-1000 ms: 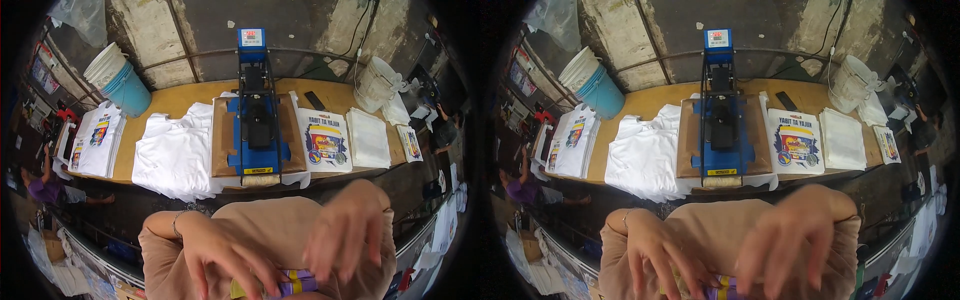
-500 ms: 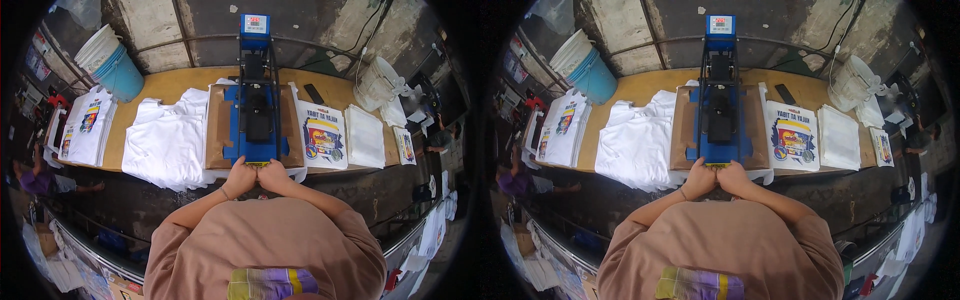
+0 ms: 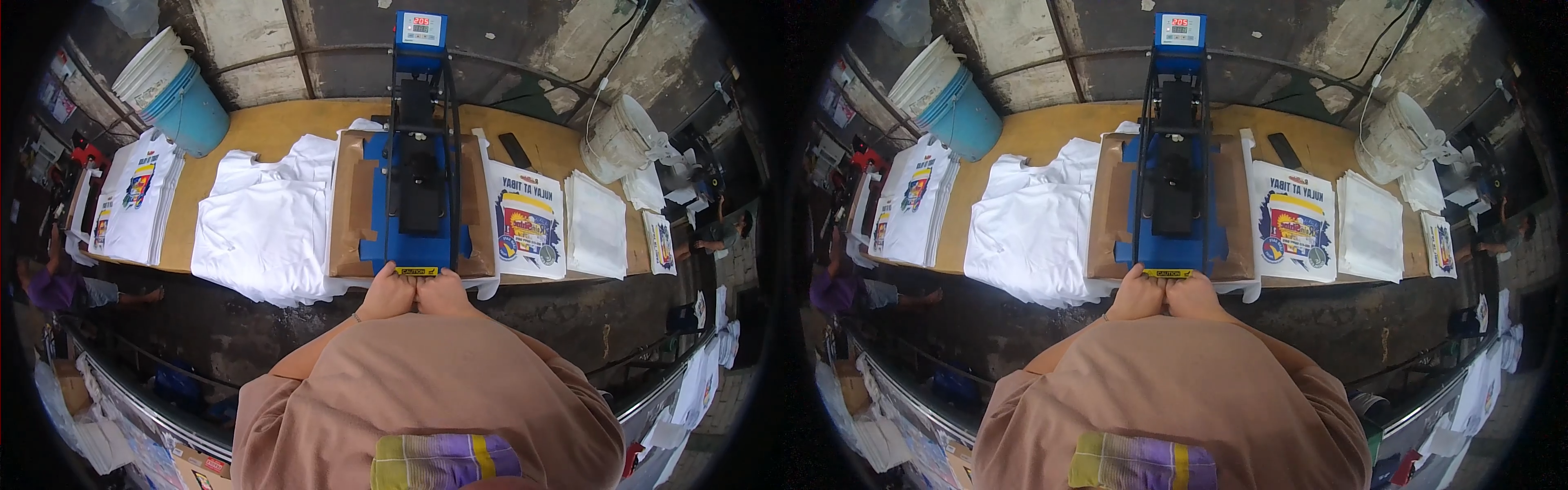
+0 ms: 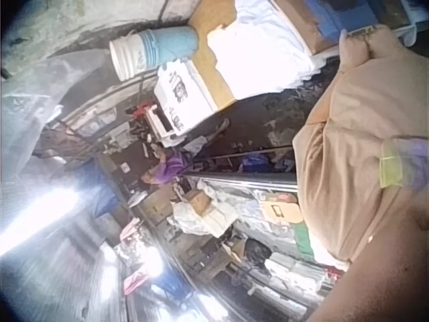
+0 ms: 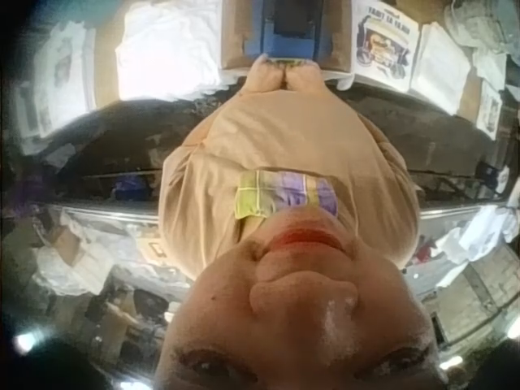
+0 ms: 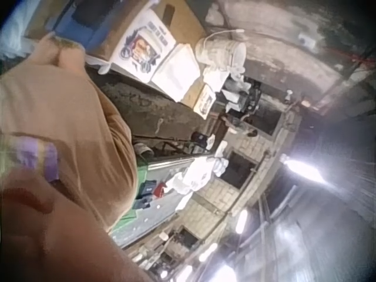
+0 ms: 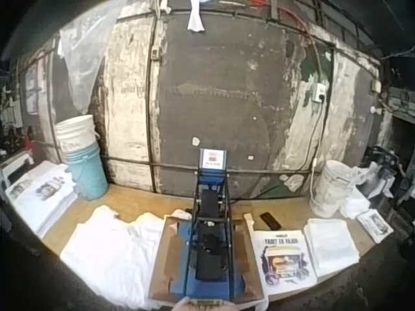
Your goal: Aligning white T-shirts and applying heat-transferred designs using a heat press machine.
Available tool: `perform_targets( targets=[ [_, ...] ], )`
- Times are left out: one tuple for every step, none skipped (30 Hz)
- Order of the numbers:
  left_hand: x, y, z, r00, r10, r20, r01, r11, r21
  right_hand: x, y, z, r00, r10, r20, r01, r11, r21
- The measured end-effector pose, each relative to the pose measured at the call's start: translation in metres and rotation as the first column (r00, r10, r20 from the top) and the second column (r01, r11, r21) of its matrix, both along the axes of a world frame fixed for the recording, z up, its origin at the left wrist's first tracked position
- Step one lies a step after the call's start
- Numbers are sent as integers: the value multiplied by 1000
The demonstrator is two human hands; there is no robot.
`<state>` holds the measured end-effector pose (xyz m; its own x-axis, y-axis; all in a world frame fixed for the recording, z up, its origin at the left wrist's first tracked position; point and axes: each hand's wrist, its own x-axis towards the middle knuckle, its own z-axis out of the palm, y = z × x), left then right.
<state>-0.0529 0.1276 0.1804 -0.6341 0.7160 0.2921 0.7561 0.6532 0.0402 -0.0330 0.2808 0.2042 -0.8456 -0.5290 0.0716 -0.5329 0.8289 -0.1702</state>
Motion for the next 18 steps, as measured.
perform_targets(
  targets=[
    [-1, 0, -1, 1000, -6, 20, 6, 1000, -12, -1, 1, -1, 1000, 0, -16, -1, 1000, -7],
    [-1, 0, -1, 998, -10, 63, 12, 999, -38, -1, 2, -2, 1000, 11, -28, -12, 1000, -18],
    [-2, 0, 0, 999, -10, 42, 11, 1000, -25, -2, 2, -3, 999, 22, -40, -23, 999, -29],
    [-2, 0, 1, 998, -15, 56, 18, 999, -43, -2, 3, -5, 999, 23, -34, -24, 999, -29],
    [-2, -1, 2, 995, -22, 101, 30, 997, -72, -3, 4, -6, 998, 41, -47, -42, 999, -23],
    [-2, -1, 3, 997, -19, 73, 24, 998, -61, -4, 5, -7, 996, 59, -70, -61, 998, -20],
    [-2, -1, 4, 997, -31, 74, 36, 997, -71, -4, 5, -8, 997, 60, -55, -61, 998, -16],
    [-3, -2, 5, 993, -36, 110, 47, 994, -102, -5, 6, -9, 996, 71, -57, -71, 997, 13],
    [-3, -2, 5, 996, -40, 79, 46, 996, -80, -5, 6, -10, 995, 84, -60, -81, 996, 42],
    [-3, -2, 5, 995, -44, 90, 55, 990, -126, -6, 6, -12, 995, 86, -55, -84, 996, 42],
    [-3, -2, 5, 991, -49, 123, 69, 983, -169, -6, 6, -13, 996, 82, -44, -80, 995, 58],
    [-3, -2, 4, 993, -45, 106, 63, 983, -171, -6, 6, -14, 996, 78, -33, -75, 995, 72],
    [-4, -2, 3, 992, -54, 113, 75, 979, -188, -6, 6, -14, 996, 81, -29, -78, 994, 73],
    [-4, -2, 1, 986, -59, 158, 90, 976, -200, -6, 6, -15, 996, 81, -31, -79, 995, 69],
    [-5, -2, 0, 990, -63, 125, 88, 975, -205, -6, 6, -15, 996, 81, -32, -79, 995, 64],
    [-5, -2, -2, 992, -63, 110, 86, 973, -214, -6, 6, -15, 996, 80, -33, -78, 995, 60],
    [-5, -2, -3, 987, -60, 147, 94, 968, -232, -6, 6, -15, 996, 78, -35, -76, 996, 56],
    [-5, -2, -4, 993, -65, 97, 85, 971, -224, -6, 6, -15, 996, 76, -38, -74, 996, 51]
  ],
)
